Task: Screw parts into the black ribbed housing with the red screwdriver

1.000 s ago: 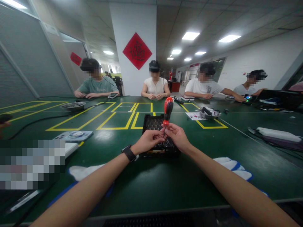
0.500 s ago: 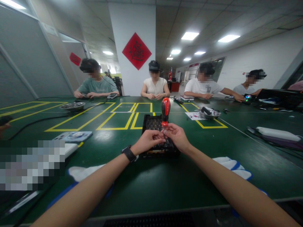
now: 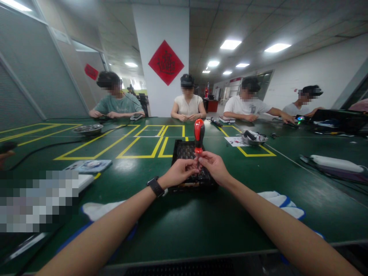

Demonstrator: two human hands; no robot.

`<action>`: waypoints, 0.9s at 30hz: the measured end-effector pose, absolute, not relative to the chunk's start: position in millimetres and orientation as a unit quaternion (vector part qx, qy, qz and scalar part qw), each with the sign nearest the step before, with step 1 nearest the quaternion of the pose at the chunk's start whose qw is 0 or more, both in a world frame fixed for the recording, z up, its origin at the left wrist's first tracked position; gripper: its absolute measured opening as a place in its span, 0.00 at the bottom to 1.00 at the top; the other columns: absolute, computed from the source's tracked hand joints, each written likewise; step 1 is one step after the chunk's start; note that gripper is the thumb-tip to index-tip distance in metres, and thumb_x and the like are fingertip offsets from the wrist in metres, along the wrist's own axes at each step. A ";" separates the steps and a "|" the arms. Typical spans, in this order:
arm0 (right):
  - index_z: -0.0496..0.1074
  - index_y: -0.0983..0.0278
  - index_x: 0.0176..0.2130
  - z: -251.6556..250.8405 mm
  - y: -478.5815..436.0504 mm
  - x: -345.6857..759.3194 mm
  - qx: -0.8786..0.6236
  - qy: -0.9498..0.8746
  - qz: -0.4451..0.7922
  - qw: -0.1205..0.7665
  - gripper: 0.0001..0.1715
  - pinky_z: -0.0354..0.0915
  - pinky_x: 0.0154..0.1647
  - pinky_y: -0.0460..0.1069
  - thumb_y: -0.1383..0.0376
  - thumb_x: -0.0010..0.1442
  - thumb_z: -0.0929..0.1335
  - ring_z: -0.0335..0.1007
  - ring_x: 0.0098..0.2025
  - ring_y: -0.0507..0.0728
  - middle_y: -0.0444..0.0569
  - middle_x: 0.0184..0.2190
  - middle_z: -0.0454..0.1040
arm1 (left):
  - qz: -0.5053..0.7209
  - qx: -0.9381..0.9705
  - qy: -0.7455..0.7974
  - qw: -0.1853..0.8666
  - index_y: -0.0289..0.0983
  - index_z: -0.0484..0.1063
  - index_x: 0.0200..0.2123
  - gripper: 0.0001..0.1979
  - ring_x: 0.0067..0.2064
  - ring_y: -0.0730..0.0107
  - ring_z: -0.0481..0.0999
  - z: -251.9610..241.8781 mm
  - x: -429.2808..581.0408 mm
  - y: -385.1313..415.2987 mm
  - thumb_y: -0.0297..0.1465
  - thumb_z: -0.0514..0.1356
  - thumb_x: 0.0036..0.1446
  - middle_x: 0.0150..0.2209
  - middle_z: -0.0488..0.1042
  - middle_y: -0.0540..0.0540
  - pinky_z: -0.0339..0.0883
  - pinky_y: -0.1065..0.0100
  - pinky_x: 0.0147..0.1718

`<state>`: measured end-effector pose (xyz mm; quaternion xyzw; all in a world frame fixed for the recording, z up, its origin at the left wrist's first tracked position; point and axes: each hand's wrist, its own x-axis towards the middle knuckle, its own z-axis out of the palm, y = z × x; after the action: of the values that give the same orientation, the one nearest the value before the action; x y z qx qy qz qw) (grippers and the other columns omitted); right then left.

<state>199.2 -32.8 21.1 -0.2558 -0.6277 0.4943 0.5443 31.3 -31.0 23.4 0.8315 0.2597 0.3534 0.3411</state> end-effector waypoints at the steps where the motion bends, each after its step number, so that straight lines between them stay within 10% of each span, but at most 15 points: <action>1: 0.71 0.65 0.39 21.2 -32.9 199.4 -0.258 -0.627 0.497 0.542 0.16 0.64 0.28 0.45 0.60 0.51 0.69 0.65 0.25 0.47 0.46 0.30 0.73 | 0.353 0.832 0.255 0.344 0.30 0.70 0.32 0.12 0.32 0.74 0.70 23.3 31.2 -30.9 0.35 0.57 0.54 0.30 0.73 0.46 0.64 0.72 0.33; 19: 0.67 0.64 0.35 20.5 -33.2 198.7 -0.237 -0.635 0.484 0.554 0.15 0.65 0.35 0.46 0.62 0.46 0.72 0.68 0.31 0.49 0.43 0.29 0.72 | 0.371 0.807 0.287 0.359 0.30 0.70 0.27 0.15 0.27 0.76 0.68 22.1 32.3 -31.5 0.38 0.63 0.46 0.25 0.71 0.49 0.63 0.73 0.28; 27: 0.69 0.65 0.38 18.5 -30.5 199.4 -0.258 -0.626 0.490 0.549 0.15 0.64 0.22 0.43 0.57 0.54 0.66 0.61 0.22 0.46 0.44 0.28 0.69 | 0.349 0.828 0.258 0.354 0.31 0.71 0.32 0.09 0.32 0.74 0.72 24.4 32.1 -32.3 0.33 0.57 0.54 0.30 0.74 0.46 0.64 0.72 0.34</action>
<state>199.4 -30.5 18.5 -0.2575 -0.6257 0.4902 0.5494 32.1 -32.3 24.4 0.8283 0.2581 0.3494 0.3539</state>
